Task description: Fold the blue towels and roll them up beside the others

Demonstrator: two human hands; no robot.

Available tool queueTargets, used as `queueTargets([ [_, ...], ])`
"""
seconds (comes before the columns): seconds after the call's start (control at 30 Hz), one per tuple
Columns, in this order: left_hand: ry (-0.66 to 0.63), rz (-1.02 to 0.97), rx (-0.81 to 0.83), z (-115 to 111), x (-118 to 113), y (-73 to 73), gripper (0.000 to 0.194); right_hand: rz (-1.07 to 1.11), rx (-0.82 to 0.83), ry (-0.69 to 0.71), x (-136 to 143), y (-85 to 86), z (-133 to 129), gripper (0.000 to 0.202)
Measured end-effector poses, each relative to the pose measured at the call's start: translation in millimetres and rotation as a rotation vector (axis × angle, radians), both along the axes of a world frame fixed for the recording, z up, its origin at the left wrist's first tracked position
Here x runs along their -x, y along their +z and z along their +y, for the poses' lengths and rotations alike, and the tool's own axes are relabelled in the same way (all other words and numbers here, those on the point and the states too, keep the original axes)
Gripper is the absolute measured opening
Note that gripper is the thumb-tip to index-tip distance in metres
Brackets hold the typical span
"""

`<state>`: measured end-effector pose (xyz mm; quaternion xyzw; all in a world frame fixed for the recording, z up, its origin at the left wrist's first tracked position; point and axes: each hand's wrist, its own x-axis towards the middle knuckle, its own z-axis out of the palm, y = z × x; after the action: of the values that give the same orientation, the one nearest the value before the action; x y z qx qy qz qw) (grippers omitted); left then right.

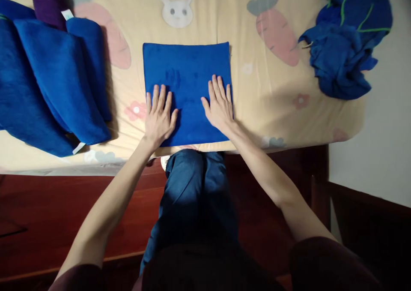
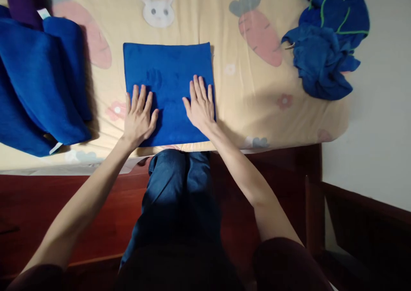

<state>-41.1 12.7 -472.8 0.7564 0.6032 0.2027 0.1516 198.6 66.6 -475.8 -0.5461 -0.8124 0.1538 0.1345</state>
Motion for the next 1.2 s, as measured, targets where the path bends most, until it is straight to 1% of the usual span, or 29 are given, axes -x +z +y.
queueTargets([
  [0.1,-0.140,0.005,0.004,-15,-10,2.1,0.067,-0.015,0.010,0.115,11,5.8,-30,0.073],
  [0.17,-0.198,0.005,0.012,-27,-9,-0.8,0.066,-0.026,0.033,0.168,4,5.4,-52,0.073],
  [0.23,-0.223,0.008,0.024,-39,2,-5.0,0.065,-0.036,0.043,0.148,-15,2.6,-67,0.073],
  [0.33,-0.277,0.005,0.050,-51,28,-9.5,0.066,-0.037,0.045,0.096,-53,-1.0,-75,0.072],
  [0.4,-0.341,-0.005,0.066,-57,45,-10.9,0.066,-0.022,0.051,0.116,-75,-1.4,-76,0.071],
  [0.5,-0.401,-0.025,0.079,-71,62,-12.2,0.068,0.025,0.047,0.183,-96,-0.6,-78,0.070],
  [0.6,-0.356,-0.073,0.056,-87,70,-15.6,0.065,0.096,0.022,0.270,-108,-2.1,-84,0.069],
  [0.67,-0.296,-0.131,0.025,-94,72,-19.0,0.056,0.143,-0.001,0.326,-111,-4.9,-88,0.070],
  [0.73,-0.231,-0.177,0.009,-97,73,-22.1,0.048,0.180,-0.021,0.350,-113,-7.8,-92,0.068],
  [0.83,-0.182,-0.202,0.013,-96,73,-25.5,0.040,0.211,-0.039,0.317,-112,-10.4,-94,0.061],
  [1.03,-0.171,-0.252,-0.011,-94,75,-26.6,0.036,0.264,-0.055,0.226,-111,-13.9,-91,0.052],
  [1.13,-0.112,-0.279,-0.017,-95,74,-25.5,0.034,0.270,-0.058,0.172,-112,-17.4,-90,0.048],
  [1.2,-0.070,-0.287,-0.021,-94,73,-24.8,0.033,0.246,-0.042,0.127,-111,-18.5,-90,0.048],
])
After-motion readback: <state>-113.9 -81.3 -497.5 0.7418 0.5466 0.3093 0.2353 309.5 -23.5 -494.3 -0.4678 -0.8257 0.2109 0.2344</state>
